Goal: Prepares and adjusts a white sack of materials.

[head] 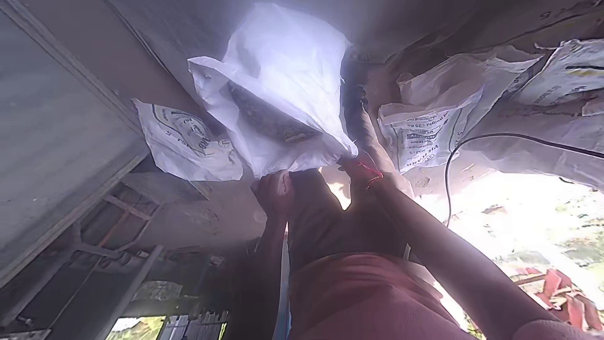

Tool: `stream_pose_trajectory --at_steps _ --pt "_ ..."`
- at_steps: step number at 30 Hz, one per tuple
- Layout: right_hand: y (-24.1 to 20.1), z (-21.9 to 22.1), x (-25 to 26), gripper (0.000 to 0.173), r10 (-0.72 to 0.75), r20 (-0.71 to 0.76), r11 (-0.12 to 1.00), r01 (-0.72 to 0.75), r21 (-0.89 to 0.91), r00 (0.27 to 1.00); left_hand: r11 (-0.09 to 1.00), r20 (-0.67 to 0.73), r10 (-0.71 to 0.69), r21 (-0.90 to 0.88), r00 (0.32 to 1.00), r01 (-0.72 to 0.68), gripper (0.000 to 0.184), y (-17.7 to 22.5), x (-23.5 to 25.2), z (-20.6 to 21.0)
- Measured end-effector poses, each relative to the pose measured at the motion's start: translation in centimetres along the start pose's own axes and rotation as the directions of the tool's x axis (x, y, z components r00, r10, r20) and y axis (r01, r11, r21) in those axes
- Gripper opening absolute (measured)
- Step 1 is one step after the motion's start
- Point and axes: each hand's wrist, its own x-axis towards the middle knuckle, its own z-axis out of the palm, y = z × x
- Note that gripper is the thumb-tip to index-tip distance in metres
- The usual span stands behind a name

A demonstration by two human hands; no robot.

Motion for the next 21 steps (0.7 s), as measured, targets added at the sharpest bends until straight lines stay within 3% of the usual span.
stream_pose_trajectory --at_steps 2,3,4,6,7,8,10,12,15,17,18,21 --pt "0.5 -0.1 0.5 0.026 0.015 0.017 1.0 -0.015 -0.024 1.0 0.926 0.065 -0.309 -0.208 0.949 0.316 0.019 0.4 -0.9 -1.2" --pt "0.7 -0.1 0.6 0.027 0.032 0.033 0.999 -0.031 -0.042 0.999 0.778 0.168 -0.507 -0.333 0.845 0.533 0.02 0.4 -1.0 -1.8" --pt "0.8 -0.2 0.5 0.029 0.049 0.044 0.997 -0.046 -0.066 0.998 0.542 0.307 -0.673 -0.416 0.673 0.73 0.028 0.3 -0.7 -2.2" --pt "0.4 -0.3 0.4 0.033 0.059 0.04 0.992 -0.054 -0.118 0.997 0.077 0.557 -0.761 -0.431 0.332 0.899 0.058 0.1 0.6 -2.1" --pt "0.1 -0.3 0.3 0.034 0.055 0.038 0.991 -0.049 -0.128 0.998 -0.057 0.629 -0.739 -0.415 0.24 0.908 0.068 0.3 1.4 -1.5" --pt "-0.2 -0.3 0.3 0.033 0.045 0.036 0.99 -0.04 -0.133 0.998 -0.13 0.656 -0.727 -0.421 0.203 0.898 0.072 0.8 2.3 -0.6" --pt "-0.1 0.0 0.3 0.029 0.033 0.043 0.992 -0.027 -0.125 0.999 -0.181 0.64 -0.738 -0.494 0.214 0.851 0.066 1.6 3.9 1.4" --pt "0.2 -0.1 0.3 0.029 0.018 0.04 0.987 -0.011 -0.158 0.999 -0.238 0.627 -0.727 -0.612 0.28 0.754 0.044 1.8 4.7 2.9" --pt "0.7 -0.9 1.0 0.03 -0.006 -0.047 0.978 -0.004 -0.21 0.999 -0.357 0.678 -0.518 -0.725 0.521 0.589 0.033 1.2 4.5 2.0" --pt "0.9 -1.6 1.8 0.031 0.012 -0.103 0.964 -0.039 -0.262 0.995 -0.283 0.668 -0.355 -0.743 0.654 0.606 0.031 0.3 3.2 0.5" --pt "1.4 -1.7 2.3 0.033 0.007 -0.106 0.954 -0.039 -0.298 0.994 -0.195 0.671 -0.315 -0.738 0.671 0.647 0.027 -0.3 2.4 -0.1" --pt "4.1 -0.7 4.5 0.033 0.017 -0.06 0.93 -0.038 -0.366 0.998 0.019 0.68 -0.391 -0.669 0.621 0.743 0.028 -2.4 1.3 -1.5"
